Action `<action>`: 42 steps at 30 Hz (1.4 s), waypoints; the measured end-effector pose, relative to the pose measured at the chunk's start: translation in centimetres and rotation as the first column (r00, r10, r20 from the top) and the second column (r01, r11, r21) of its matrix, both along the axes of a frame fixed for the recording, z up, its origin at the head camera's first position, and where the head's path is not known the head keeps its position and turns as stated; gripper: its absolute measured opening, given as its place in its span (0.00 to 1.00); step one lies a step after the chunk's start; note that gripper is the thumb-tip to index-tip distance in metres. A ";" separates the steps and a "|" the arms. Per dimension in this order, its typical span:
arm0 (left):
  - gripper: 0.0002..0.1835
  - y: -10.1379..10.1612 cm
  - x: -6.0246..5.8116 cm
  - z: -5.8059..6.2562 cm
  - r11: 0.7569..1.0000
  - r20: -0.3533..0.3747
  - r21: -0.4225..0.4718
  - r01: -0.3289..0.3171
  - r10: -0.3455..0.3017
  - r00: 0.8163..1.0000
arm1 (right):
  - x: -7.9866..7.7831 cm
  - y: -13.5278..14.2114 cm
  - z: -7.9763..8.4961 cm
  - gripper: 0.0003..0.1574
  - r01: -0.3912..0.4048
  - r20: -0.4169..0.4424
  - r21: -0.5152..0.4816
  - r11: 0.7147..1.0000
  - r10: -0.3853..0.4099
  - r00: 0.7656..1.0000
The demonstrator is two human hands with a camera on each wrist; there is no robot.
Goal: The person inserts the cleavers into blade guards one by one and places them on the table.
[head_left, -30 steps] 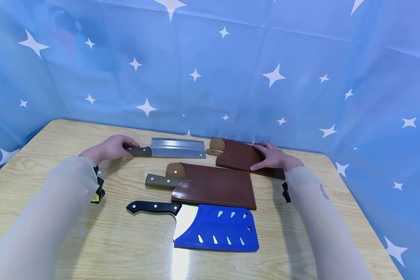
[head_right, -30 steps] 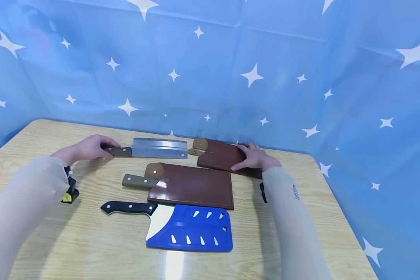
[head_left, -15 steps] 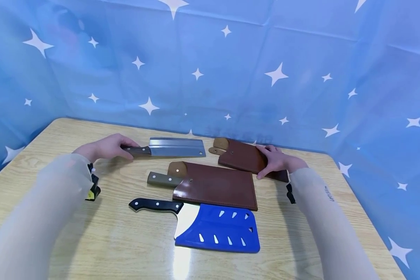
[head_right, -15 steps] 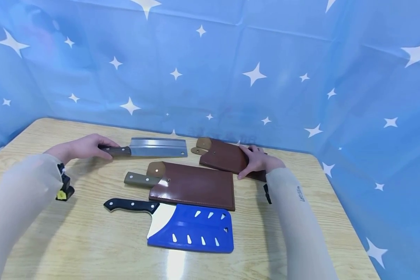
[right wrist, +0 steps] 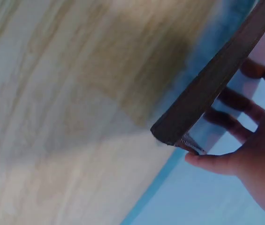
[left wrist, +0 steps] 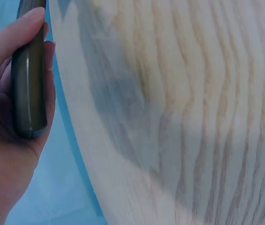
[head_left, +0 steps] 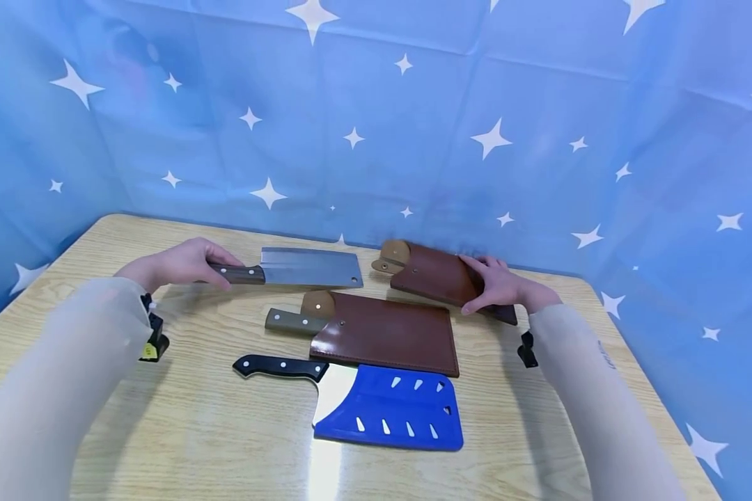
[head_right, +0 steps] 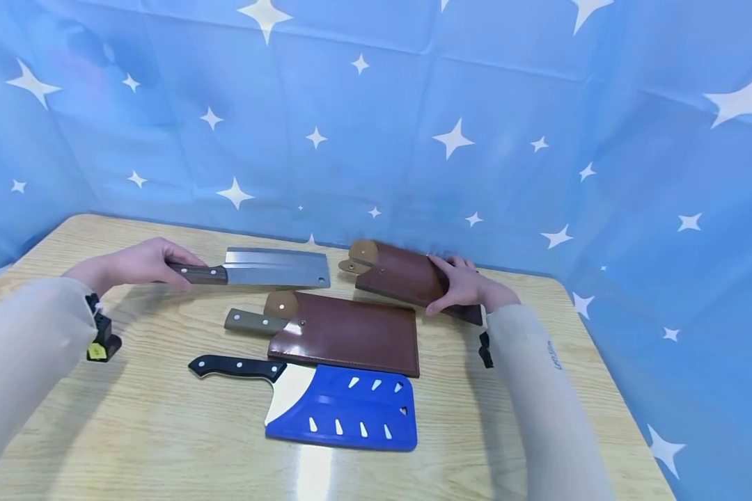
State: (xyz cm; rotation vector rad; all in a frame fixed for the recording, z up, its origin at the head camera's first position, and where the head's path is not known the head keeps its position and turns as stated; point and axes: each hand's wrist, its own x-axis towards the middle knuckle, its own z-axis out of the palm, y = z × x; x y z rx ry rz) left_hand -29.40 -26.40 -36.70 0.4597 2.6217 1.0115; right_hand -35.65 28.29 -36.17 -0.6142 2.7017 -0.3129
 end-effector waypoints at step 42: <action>0.25 1.5 0.7 3.8 0.999 -0.010 0.046 0.013 -0.012 1.000 | 2.7 -2.5 3.2 0.72 -0.032 -0.028 0.026 0.999 0.033 0.999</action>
